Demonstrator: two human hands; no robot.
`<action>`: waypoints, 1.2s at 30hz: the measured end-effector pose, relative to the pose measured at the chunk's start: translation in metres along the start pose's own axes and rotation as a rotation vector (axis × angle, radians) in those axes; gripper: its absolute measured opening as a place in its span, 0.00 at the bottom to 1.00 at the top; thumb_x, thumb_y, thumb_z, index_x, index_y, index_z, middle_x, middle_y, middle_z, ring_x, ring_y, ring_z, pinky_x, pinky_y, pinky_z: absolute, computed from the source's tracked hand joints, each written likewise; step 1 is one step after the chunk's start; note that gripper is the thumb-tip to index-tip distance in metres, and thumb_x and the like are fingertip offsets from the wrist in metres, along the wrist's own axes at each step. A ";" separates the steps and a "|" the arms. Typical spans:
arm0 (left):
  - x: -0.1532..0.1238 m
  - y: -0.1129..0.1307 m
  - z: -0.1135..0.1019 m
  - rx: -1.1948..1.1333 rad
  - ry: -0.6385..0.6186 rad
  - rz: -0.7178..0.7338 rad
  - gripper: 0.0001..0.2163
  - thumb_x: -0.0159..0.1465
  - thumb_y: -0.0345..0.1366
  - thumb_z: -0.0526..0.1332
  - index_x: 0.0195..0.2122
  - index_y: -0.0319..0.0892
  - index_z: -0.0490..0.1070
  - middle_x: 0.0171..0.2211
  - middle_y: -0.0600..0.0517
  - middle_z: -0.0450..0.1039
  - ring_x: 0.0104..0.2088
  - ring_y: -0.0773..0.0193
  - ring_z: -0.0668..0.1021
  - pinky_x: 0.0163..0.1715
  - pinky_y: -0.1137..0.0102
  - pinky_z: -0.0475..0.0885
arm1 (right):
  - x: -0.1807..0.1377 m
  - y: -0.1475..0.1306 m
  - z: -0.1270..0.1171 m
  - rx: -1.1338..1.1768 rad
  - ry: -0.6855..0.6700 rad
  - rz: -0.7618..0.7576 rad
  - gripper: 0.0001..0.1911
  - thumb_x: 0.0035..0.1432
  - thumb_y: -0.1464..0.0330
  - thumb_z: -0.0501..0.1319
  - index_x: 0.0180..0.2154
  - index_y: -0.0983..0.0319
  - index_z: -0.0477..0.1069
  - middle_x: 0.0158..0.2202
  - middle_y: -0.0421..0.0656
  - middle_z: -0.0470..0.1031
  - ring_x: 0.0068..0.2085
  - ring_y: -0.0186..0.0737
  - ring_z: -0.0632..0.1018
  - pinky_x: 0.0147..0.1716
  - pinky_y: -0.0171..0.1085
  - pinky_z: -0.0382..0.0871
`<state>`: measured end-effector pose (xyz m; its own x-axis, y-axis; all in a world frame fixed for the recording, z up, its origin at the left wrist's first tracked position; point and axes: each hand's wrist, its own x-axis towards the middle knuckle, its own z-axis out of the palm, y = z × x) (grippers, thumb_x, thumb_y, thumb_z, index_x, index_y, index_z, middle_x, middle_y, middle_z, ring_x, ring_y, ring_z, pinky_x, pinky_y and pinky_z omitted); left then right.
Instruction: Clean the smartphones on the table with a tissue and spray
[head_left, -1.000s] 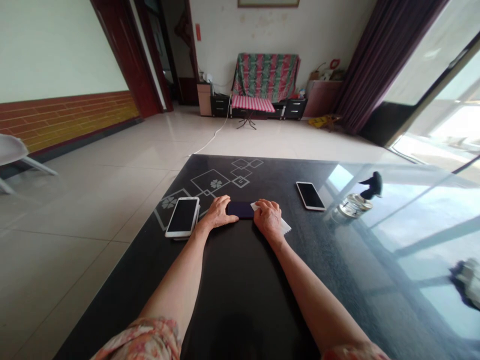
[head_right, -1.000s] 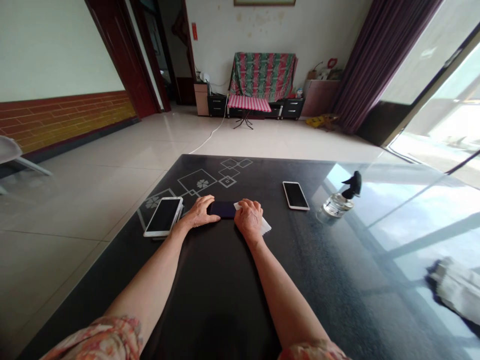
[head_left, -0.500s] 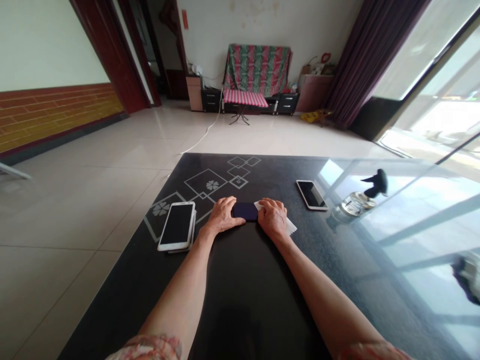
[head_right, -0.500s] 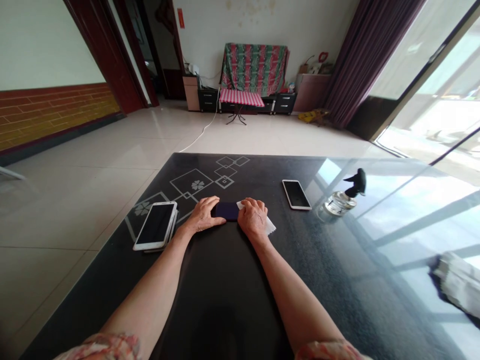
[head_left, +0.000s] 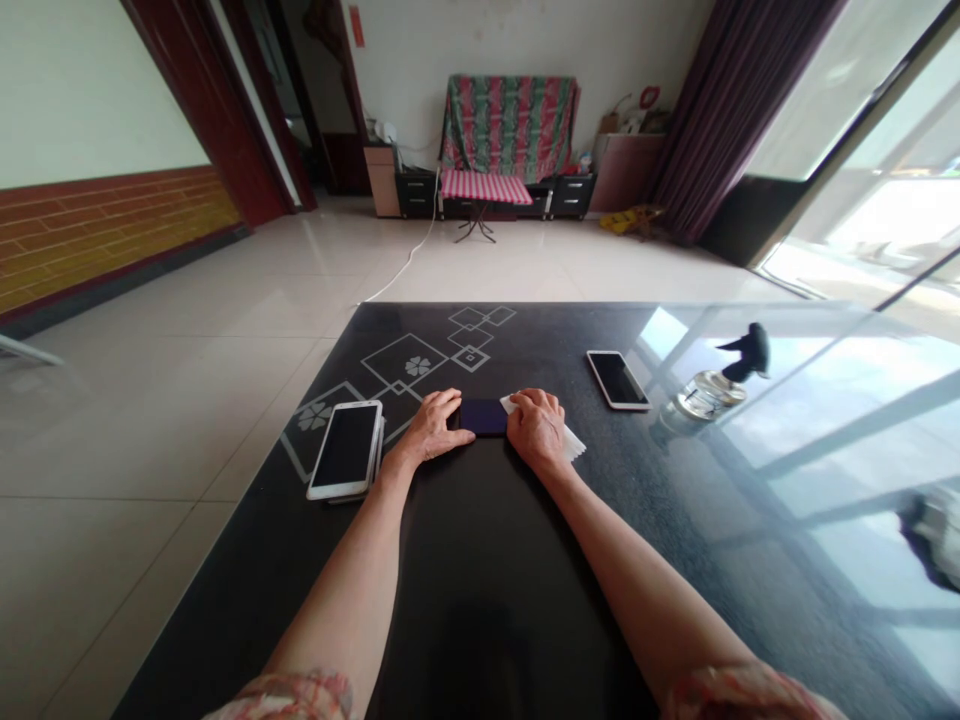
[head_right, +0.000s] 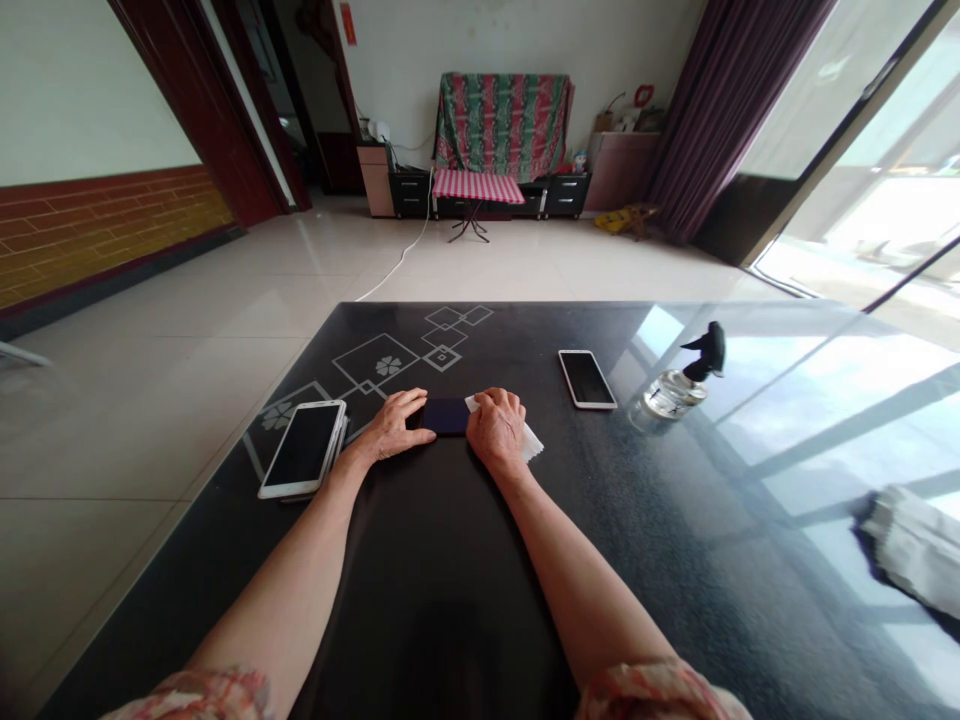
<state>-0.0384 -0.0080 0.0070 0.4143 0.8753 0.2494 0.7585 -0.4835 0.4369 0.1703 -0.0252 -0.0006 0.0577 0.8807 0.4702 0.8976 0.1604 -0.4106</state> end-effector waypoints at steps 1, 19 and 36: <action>0.000 0.000 -0.001 0.002 -0.012 -0.001 0.25 0.54 0.41 0.68 0.52 0.39 0.71 0.60 0.43 0.64 0.60 0.47 0.65 0.62 0.55 0.59 | 0.000 0.000 0.000 -0.003 -0.003 -0.005 0.15 0.58 0.72 0.53 0.41 0.58 0.77 0.47 0.46 0.74 0.48 0.49 0.68 0.46 0.44 0.59; 0.000 0.002 0.007 0.048 0.018 -0.016 0.29 0.53 0.42 0.65 0.55 0.38 0.67 0.61 0.40 0.61 0.61 0.44 0.63 0.62 0.52 0.57 | 0.000 -0.002 -0.003 0.010 -0.030 -0.022 0.15 0.57 0.73 0.53 0.41 0.58 0.77 0.47 0.46 0.74 0.48 0.49 0.68 0.47 0.45 0.59; 0.003 0.002 0.008 0.082 0.022 -0.024 0.29 0.51 0.39 0.63 0.56 0.39 0.67 0.61 0.43 0.62 0.60 0.44 0.64 0.62 0.54 0.58 | -0.001 -0.003 -0.006 -0.015 -0.050 -0.032 0.15 0.57 0.73 0.54 0.41 0.57 0.77 0.47 0.44 0.75 0.48 0.47 0.68 0.48 0.44 0.60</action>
<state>-0.0321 -0.0066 0.0019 0.3853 0.8856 0.2592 0.8071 -0.4596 0.3707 0.1702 -0.0289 0.0045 0.0074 0.8966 0.4428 0.9051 0.1822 -0.3841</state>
